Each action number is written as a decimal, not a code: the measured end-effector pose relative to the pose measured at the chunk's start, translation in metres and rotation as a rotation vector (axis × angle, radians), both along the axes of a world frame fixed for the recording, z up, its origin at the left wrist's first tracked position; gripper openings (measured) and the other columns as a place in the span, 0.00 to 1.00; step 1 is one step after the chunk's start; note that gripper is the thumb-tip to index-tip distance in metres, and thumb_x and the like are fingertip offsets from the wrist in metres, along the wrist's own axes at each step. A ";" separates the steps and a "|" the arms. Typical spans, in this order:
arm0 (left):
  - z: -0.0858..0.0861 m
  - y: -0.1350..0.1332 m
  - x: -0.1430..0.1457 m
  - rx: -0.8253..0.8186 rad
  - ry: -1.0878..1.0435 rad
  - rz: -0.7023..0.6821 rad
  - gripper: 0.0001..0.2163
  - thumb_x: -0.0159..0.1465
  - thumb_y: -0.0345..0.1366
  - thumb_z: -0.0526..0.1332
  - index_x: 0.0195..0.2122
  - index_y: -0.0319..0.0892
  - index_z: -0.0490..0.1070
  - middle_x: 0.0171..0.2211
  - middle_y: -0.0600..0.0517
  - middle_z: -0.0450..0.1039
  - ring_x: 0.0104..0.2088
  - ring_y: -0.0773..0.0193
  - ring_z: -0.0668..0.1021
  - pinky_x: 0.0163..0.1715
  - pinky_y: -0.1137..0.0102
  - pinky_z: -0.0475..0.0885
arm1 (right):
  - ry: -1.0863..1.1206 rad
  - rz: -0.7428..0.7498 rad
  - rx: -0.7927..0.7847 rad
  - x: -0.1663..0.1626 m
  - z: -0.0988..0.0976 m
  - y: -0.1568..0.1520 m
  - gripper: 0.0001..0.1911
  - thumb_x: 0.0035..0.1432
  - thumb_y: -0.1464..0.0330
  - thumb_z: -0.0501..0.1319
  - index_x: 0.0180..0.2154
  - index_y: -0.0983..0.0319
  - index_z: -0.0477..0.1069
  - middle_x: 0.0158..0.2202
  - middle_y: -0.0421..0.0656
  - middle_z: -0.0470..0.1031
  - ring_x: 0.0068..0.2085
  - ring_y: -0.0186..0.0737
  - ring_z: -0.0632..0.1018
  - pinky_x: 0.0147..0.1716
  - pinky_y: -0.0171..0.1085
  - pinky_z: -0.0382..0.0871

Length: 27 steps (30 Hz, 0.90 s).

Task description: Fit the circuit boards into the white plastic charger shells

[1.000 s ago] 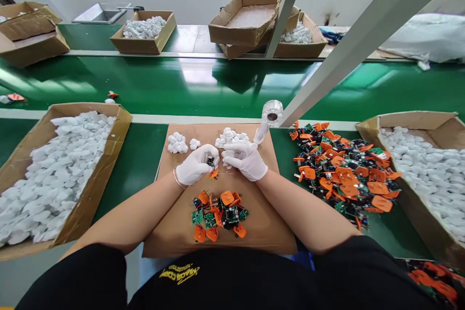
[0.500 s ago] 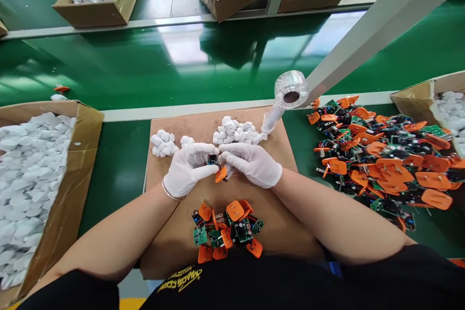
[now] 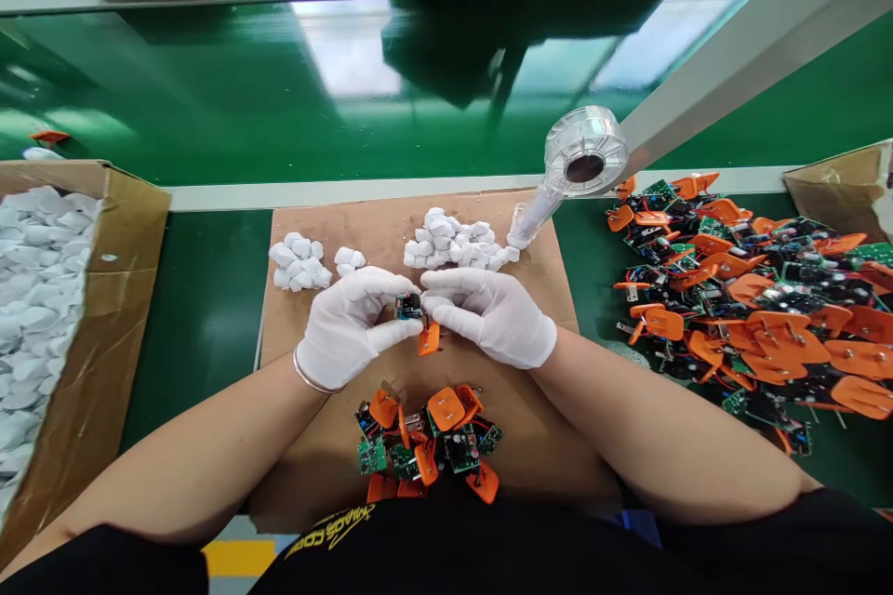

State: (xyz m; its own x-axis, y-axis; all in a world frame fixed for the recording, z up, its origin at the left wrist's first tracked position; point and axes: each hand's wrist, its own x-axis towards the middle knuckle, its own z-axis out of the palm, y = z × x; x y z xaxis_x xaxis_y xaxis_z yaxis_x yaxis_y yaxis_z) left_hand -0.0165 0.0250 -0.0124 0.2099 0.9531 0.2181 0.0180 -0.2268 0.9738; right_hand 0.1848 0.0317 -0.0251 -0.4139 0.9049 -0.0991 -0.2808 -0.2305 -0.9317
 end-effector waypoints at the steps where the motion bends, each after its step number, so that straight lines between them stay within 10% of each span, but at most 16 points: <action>1: -0.001 -0.001 0.000 0.067 0.018 -0.013 0.19 0.50 0.26 0.75 0.43 0.45 0.78 0.38 0.50 0.79 0.38 0.62 0.80 0.38 0.66 0.79 | 0.014 -0.009 0.028 0.000 0.001 -0.001 0.18 0.53 0.64 0.72 0.45 0.64 0.78 0.33 0.43 0.79 0.33 0.36 0.79 0.38 0.41 0.78; 27: 0.002 -0.004 -0.001 0.669 0.374 -0.062 0.13 0.59 0.26 0.68 0.43 0.43 0.69 0.36 0.49 0.80 0.37 0.65 0.83 0.50 0.59 0.79 | 0.189 0.135 -0.212 -0.004 0.009 -0.003 0.11 0.45 0.73 0.75 0.31 0.61 0.76 0.35 0.39 0.74 0.33 0.32 0.78 0.33 0.36 0.77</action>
State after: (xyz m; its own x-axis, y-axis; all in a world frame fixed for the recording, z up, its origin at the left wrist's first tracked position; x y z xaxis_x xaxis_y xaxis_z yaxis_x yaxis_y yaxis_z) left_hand -0.0177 0.0212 -0.0108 0.4314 0.6276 0.6481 0.2873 -0.7765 0.5608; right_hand 0.1813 0.0289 -0.0161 -0.5577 0.8081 -0.1893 -0.3984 -0.4608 -0.7931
